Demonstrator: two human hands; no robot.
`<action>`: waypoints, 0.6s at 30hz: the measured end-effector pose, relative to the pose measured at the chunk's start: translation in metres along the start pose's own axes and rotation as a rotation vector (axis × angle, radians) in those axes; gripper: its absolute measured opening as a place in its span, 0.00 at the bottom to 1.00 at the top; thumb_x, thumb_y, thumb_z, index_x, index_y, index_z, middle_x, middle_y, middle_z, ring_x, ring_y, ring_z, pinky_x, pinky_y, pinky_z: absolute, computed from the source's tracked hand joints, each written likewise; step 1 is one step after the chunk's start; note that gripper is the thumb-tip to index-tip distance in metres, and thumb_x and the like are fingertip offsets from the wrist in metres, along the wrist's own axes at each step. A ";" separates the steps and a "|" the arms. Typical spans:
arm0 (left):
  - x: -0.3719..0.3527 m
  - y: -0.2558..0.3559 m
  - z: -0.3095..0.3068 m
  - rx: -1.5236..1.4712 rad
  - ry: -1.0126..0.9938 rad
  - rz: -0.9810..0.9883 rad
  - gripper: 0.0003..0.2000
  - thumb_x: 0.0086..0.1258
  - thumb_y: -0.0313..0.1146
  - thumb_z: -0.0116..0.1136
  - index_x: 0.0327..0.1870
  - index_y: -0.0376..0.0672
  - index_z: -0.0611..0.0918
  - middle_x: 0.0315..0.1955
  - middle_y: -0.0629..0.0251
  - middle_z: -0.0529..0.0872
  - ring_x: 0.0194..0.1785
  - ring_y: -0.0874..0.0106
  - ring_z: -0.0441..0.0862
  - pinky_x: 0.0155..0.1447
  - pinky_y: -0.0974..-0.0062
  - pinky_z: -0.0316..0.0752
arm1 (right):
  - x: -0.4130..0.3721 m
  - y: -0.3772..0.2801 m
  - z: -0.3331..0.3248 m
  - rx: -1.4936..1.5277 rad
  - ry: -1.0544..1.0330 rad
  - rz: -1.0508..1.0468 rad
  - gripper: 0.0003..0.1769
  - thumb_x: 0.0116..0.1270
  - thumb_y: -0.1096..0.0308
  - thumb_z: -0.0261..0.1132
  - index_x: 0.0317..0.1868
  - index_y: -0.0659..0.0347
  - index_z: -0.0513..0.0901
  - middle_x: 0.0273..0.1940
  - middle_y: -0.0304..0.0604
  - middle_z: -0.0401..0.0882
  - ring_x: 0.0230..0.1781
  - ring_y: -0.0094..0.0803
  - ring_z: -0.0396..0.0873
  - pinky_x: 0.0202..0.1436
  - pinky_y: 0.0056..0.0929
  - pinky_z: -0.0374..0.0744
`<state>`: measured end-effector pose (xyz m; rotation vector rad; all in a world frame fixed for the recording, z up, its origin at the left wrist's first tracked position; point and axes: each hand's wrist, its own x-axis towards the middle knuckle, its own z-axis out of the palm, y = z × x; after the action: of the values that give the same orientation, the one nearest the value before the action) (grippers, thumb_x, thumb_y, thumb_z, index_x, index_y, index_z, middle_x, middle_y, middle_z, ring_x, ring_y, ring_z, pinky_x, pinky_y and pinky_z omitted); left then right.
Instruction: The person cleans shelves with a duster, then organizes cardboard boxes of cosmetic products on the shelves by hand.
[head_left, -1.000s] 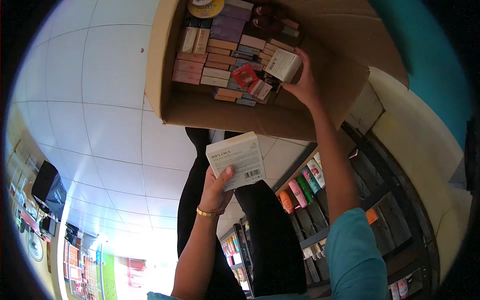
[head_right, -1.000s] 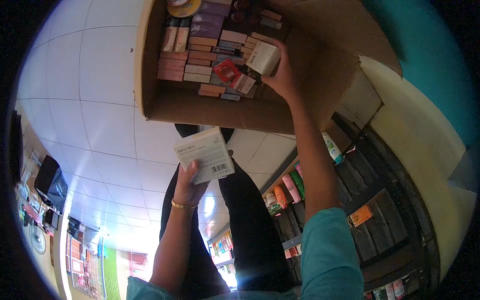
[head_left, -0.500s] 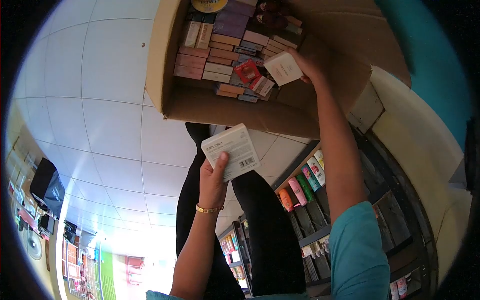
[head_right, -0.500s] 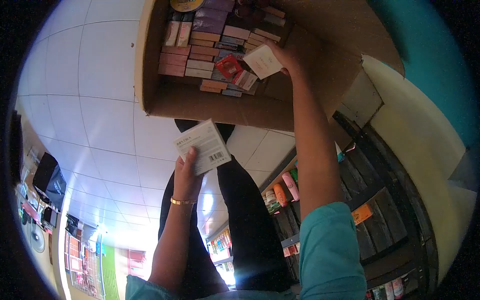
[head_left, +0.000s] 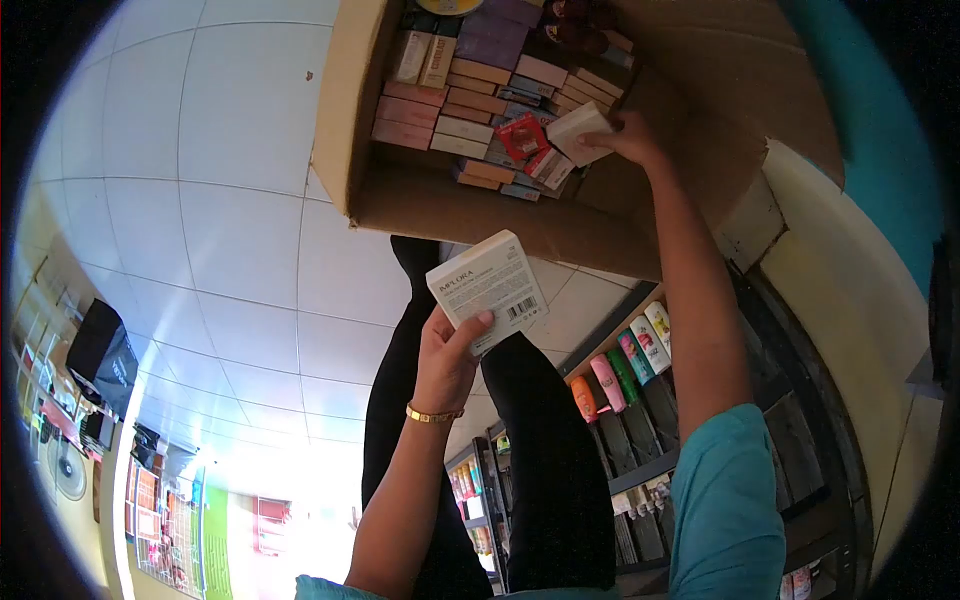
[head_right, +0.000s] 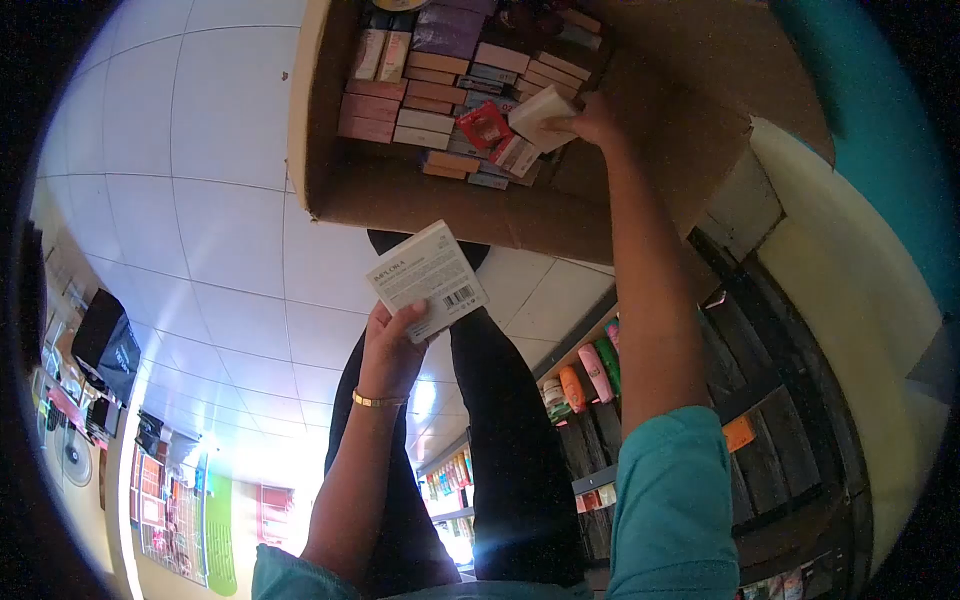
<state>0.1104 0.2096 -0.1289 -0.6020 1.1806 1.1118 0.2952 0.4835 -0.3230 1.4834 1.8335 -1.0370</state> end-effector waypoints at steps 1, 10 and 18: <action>-0.001 0.001 0.000 0.013 -0.005 0.006 0.16 0.50 0.30 0.56 0.40 0.37 0.72 0.35 0.59 0.77 0.42 0.69 0.74 0.47 0.70 0.70 | -0.012 -0.009 -0.008 0.029 -0.005 -0.034 0.42 0.29 0.42 0.71 0.43 0.65 0.75 0.40 0.51 0.76 0.39 0.37 0.75 0.41 0.32 0.73; 0.000 -0.001 -0.022 0.044 0.050 0.158 0.24 0.41 0.26 0.43 0.46 0.37 0.69 0.39 0.63 0.76 0.43 0.72 0.72 0.50 0.78 0.64 | -0.077 -0.020 -0.012 0.485 -0.049 -0.173 0.32 0.39 0.52 0.71 0.43 0.65 0.76 0.34 0.44 0.77 0.33 0.27 0.75 0.38 0.24 0.73; -0.002 -0.008 -0.022 -0.080 0.057 0.147 0.23 0.62 0.49 0.35 0.47 0.39 0.69 0.35 0.61 0.76 0.38 0.72 0.75 0.42 0.76 0.69 | -0.174 -0.037 -0.017 1.014 -0.344 -0.167 0.21 0.46 0.60 0.68 0.39 0.65 0.77 0.34 0.38 0.77 0.34 0.21 0.73 0.41 0.20 0.71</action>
<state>0.1086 0.1871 -0.1357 -0.6194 1.2502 1.2786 0.3003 0.4002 -0.1645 1.4923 1.2075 -2.3511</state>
